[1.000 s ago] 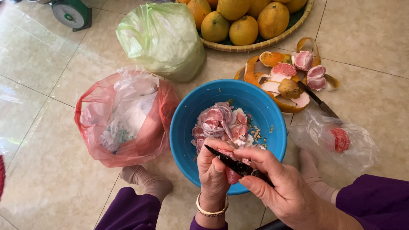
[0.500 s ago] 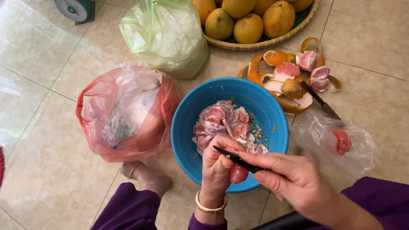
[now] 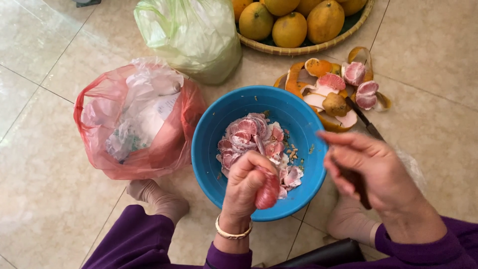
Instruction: Peeling the thin white skin off pomelo segments using a small knife
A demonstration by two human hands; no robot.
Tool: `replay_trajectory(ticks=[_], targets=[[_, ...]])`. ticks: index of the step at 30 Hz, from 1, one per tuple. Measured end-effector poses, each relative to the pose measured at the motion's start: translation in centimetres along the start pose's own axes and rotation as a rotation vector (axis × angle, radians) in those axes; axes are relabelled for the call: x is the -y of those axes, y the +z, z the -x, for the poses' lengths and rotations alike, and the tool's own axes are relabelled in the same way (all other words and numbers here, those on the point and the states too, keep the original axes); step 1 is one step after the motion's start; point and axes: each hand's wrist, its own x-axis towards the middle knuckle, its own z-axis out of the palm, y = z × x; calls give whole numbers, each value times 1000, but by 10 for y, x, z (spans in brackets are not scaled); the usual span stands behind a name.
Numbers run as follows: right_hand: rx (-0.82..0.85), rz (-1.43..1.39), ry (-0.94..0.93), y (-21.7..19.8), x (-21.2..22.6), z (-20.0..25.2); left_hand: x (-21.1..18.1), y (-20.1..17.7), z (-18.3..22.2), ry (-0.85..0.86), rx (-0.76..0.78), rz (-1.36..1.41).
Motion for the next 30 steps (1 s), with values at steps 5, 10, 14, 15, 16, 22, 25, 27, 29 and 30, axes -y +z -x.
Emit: replay_trajectory(ticks=[5,10,14,15,16,22,25,27,29,30], targets=[[268,-261,-32,-17,1,-25,4,2,-11,12,-136,115],[-11,134,245,-55,-157,-68,20,-6,-21,189,-191,55],[-58,286,276,-59,-198,-111,34,-25,-41,131,-487,-130],[-83,295,169,-66,-198,-107,46,-24,-36,85,-540,-170],[-94,290,202,-54,-192,-92,51,-24,-21,54,-559,-169],[-55,68,116,-7,-144,-95,58,-30,-30,-178,-647,-398],[-118,138,157,6,-143,-84,74,-55,-35,-222,-531,-406],[-225,108,148,2,-144,-73,113,-89,-39,-379,-518,-343],[-228,47,163,-13,-148,-77,95,-59,-44,-457,-506,-334],[-168,-24,168,-23,-150,-79,86,-47,-47,-489,-530,-353]])
